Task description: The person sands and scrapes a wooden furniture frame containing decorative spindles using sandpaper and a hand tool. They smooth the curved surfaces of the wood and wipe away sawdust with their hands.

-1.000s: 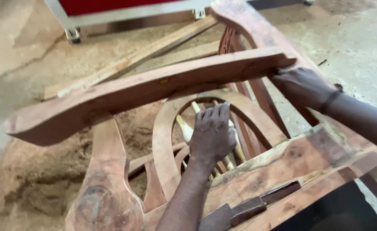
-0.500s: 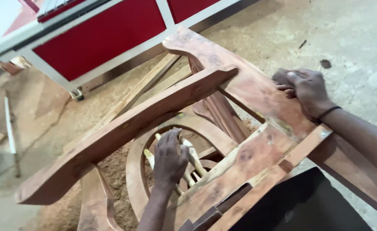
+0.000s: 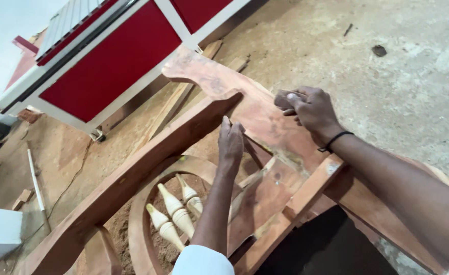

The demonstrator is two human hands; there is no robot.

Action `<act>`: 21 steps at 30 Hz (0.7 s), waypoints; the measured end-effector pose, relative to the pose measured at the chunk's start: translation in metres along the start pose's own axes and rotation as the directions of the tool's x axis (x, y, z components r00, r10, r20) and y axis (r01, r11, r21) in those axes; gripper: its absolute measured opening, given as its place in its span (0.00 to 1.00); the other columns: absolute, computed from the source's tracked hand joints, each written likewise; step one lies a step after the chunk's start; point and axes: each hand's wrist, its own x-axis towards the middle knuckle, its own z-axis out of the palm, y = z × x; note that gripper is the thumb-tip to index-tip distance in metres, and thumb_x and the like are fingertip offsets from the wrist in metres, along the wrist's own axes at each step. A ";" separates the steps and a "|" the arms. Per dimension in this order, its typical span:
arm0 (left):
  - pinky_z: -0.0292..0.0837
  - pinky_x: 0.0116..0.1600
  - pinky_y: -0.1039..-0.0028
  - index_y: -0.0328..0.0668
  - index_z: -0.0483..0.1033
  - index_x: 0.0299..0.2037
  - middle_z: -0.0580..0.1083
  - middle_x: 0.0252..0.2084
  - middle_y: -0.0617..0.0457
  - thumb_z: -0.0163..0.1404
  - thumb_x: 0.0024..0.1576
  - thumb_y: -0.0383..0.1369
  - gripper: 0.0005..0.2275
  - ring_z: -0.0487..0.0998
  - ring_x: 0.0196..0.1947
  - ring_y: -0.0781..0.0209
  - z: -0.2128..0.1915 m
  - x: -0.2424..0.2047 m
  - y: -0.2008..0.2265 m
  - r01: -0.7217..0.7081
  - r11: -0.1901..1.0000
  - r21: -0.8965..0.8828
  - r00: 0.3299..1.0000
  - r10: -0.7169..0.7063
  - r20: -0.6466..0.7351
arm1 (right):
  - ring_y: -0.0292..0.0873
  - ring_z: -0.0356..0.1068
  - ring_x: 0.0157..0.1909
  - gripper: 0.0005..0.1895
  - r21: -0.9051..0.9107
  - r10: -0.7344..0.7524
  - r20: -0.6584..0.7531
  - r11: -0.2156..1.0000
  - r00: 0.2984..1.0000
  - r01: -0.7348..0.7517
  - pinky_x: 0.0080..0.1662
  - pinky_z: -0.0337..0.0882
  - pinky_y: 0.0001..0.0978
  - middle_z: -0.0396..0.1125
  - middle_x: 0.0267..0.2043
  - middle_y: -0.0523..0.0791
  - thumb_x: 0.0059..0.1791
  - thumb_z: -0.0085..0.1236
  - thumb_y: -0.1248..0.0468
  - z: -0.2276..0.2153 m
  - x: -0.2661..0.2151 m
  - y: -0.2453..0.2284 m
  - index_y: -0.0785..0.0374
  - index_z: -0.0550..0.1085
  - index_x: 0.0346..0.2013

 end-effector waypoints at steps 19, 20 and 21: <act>0.67 0.66 0.59 0.25 0.61 0.71 0.72 0.62 0.28 0.42 0.59 0.31 0.28 0.73 0.64 0.39 -0.011 -0.106 0.052 -0.236 0.962 0.139 0.950 0.198 0.239 | 0.40 0.79 0.32 0.11 -0.106 -0.005 0.012 0.994 1.000 0.006 0.28 0.75 0.30 0.76 0.34 0.48 0.54 0.53 0.64 -0.002 0.001 0.000 0.70 0.78 0.39; 0.67 0.68 0.62 0.22 0.62 0.69 0.72 0.65 0.32 0.43 0.59 0.29 0.26 0.73 0.66 0.45 -0.012 -0.109 0.053 -0.379 0.918 0.112 0.908 0.346 0.236 | 0.39 0.79 0.32 0.11 -0.107 -0.004 0.013 0.994 1.000 0.005 0.27 0.74 0.30 0.76 0.33 0.48 0.55 0.52 0.64 -0.003 0.002 0.000 0.70 0.78 0.39; 0.66 0.68 0.61 0.23 0.61 0.69 0.70 0.66 0.31 0.44 0.61 0.31 0.26 0.71 0.67 0.44 -0.010 -0.113 0.055 -0.386 0.901 0.198 0.909 0.334 0.249 | 0.38 0.78 0.31 0.11 -0.108 -0.003 0.014 0.994 1.000 0.005 0.26 0.73 0.30 0.75 0.33 0.48 0.55 0.52 0.64 -0.004 0.002 0.000 0.70 0.78 0.38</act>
